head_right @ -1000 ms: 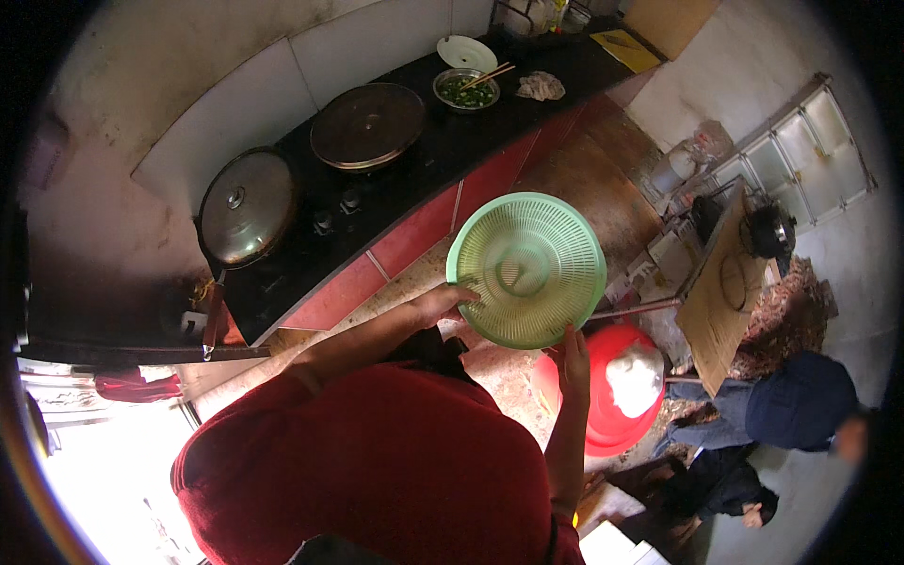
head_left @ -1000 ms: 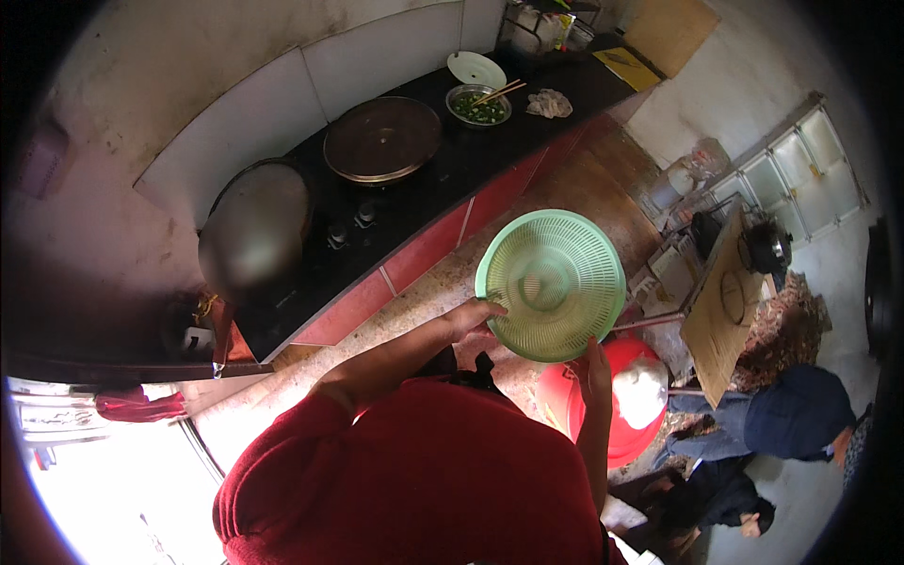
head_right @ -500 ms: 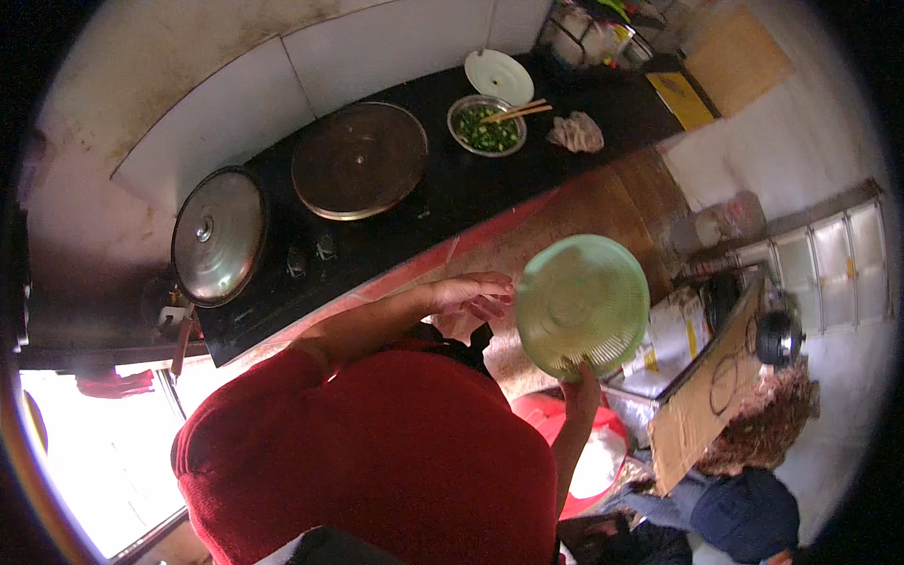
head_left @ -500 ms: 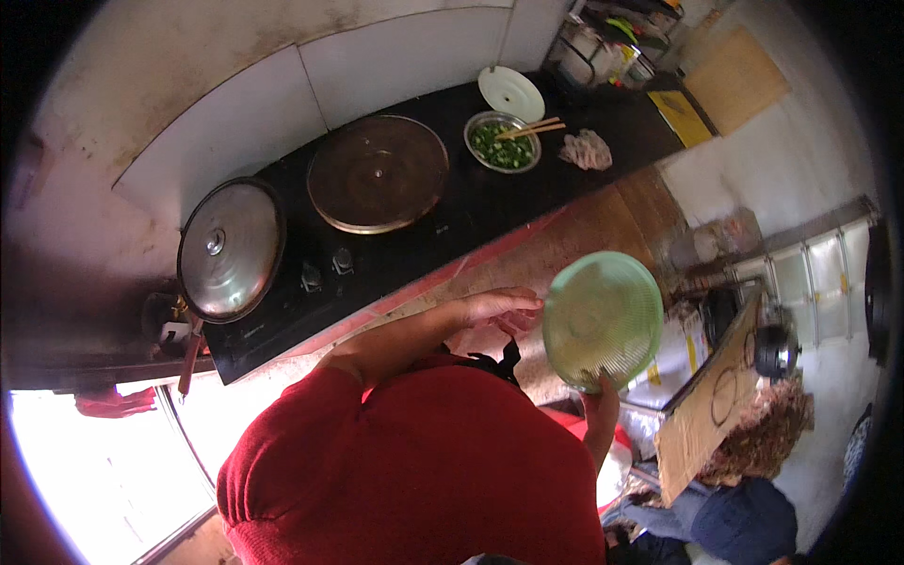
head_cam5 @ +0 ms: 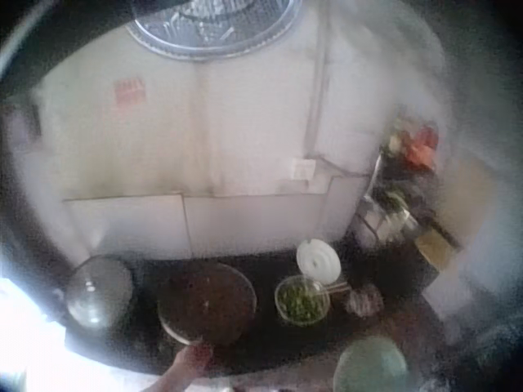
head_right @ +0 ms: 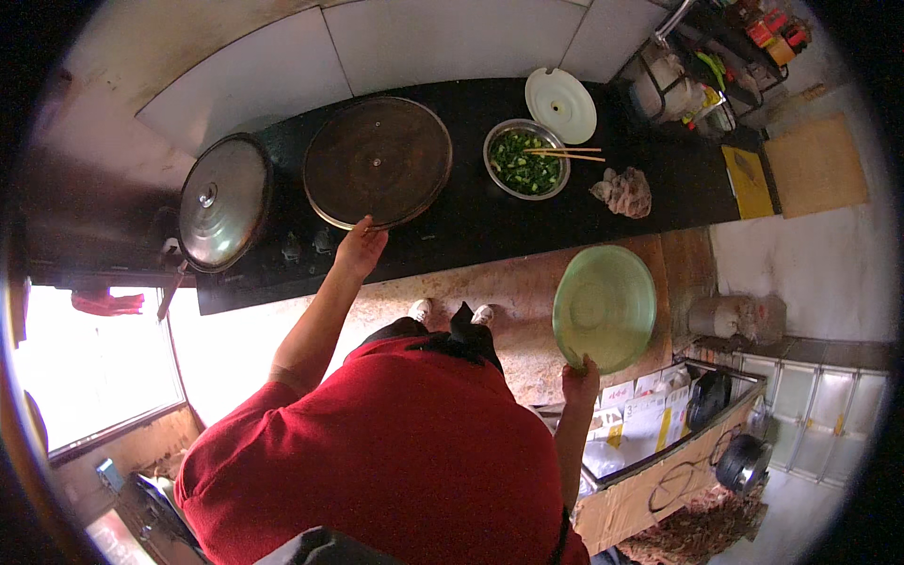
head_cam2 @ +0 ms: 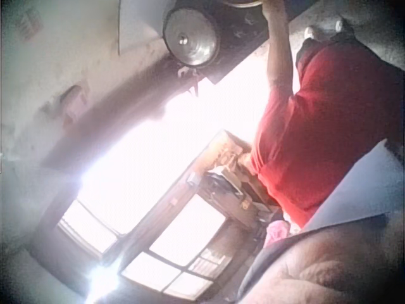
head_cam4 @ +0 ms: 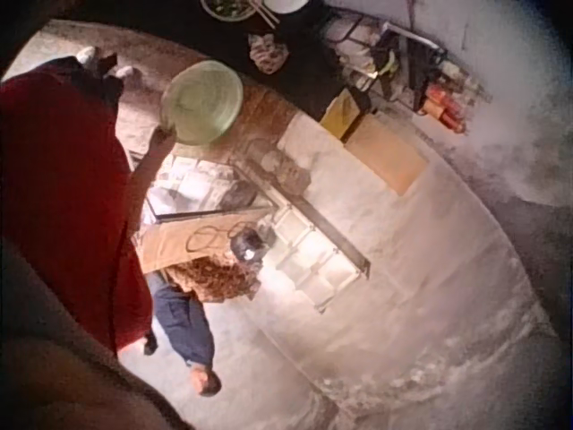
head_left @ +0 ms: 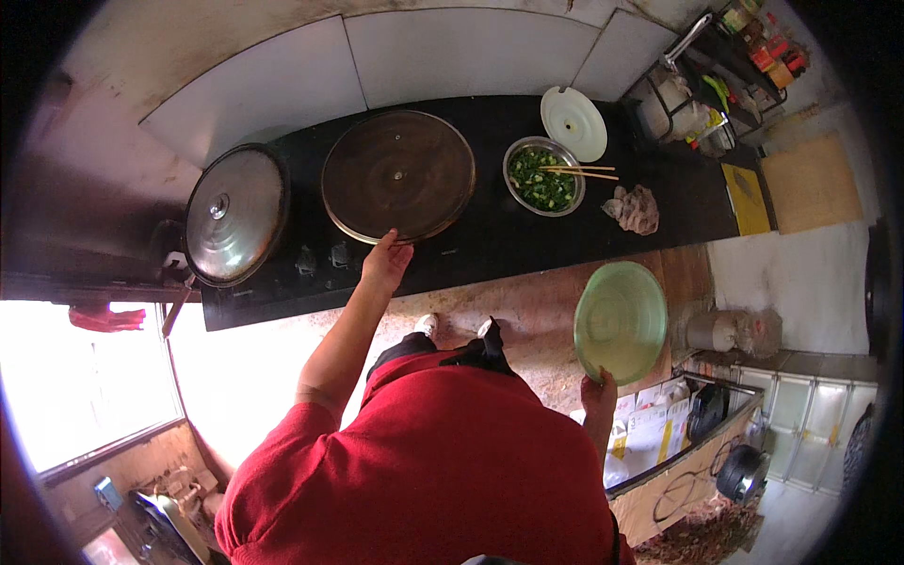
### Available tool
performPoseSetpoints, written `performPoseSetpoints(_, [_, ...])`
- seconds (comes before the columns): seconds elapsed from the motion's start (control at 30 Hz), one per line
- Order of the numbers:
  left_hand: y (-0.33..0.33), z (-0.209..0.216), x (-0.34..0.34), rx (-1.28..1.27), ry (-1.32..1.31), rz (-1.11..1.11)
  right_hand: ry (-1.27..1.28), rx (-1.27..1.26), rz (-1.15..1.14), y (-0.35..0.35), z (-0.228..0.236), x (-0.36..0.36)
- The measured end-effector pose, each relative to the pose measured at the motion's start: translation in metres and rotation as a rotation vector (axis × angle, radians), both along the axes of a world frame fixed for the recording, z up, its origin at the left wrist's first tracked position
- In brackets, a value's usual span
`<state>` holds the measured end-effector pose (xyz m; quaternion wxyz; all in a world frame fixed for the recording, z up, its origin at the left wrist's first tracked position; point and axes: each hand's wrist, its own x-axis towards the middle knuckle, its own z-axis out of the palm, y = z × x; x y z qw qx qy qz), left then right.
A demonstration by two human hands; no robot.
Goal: The person washes a green colander, a wok, and a metal bowl in a sink using running water and a sponge. They rinse each item and place them aside after cleaning.
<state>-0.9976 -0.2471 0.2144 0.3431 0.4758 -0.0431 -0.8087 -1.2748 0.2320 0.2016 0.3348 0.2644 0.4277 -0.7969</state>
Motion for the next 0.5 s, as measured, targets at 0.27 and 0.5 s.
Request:
performPoseSetpoints(0.27, [-0.005,-0.027,-0.009,-0.082,-0.056,0.151,0.091,-0.011,0.263,-0.044,0.005,-0.078])
performPoseSetpoints(0.5, [0.003,-0.003,-0.007,-0.234,-0.091,0.241,0.024,0.063,0.24,-0.047,0.002,-0.081])
